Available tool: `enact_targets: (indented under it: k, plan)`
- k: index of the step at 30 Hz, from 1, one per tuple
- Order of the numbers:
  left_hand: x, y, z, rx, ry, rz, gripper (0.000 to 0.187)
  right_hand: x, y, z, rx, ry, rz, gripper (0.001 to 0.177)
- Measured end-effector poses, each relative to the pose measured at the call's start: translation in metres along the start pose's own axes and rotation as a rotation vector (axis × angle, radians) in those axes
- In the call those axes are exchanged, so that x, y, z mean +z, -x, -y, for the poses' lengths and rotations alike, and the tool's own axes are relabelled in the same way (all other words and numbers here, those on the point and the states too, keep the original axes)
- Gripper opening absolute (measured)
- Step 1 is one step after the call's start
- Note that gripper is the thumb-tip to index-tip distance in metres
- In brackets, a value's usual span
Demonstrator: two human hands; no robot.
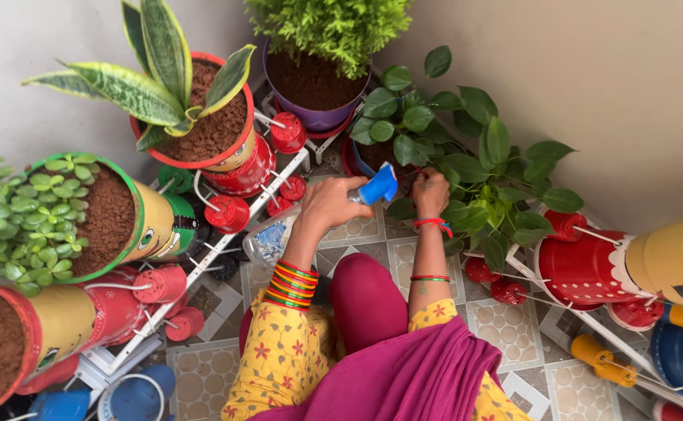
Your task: The person sits on a tiled floor and waters several potted plants using a spray bottle and a small red watering can. They alternate between spraying the leaves and soil of different plants, including a snake plant and a jade plant, arranged on a white metal rack.
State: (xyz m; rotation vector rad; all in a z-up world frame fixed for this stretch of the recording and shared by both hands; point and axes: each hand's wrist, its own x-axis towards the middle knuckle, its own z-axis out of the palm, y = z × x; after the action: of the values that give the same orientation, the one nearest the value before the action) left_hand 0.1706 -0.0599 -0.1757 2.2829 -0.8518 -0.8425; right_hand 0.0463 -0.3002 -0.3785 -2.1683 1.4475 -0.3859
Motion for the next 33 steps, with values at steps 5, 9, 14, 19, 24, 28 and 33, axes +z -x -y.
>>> enact_targets:
  k: [5,9,14,19,24,28,33]
  plan:
    - [-0.002,-0.005,-0.006,-0.007,0.071,0.012,0.072,-0.013,-0.002,0.007,-0.026,0.037,0.053,0.021]
    - [0.000,-0.010,-0.004,0.030,0.055,-0.026,0.074,-0.014,0.001,0.012,-0.100,0.038,-0.018,0.020]
    - [0.000,-0.016,-0.003,-0.005,0.080,0.031,0.072,-0.005,-0.003,0.000,-0.077,0.039,-0.055,0.020]
    - [0.000,-0.021,-0.014,0.012,0.148,0.007,0.077,0.014,-0.008,-0.010,-0.118,0.032,-0.033,0.021]
    - [-0.001,-0.026,-0.019,0.031,0.124,-0.008,0.078,0.014,-0.014,-0.014,-0.124,0.009,-0.067,0.020]
    - [-0.005,-0.028,-0.018,0.043,0.115,-0.012,0.079,0.010,-0.016,-0.020,-0.136,0.019,-0.062,0.021]
    - [-0.012,-0.026,-0.013,0.019,0.144,0.031,0.080,0.012,-0.019,-0.030,-0.132,0.021,-0.049,0.022]
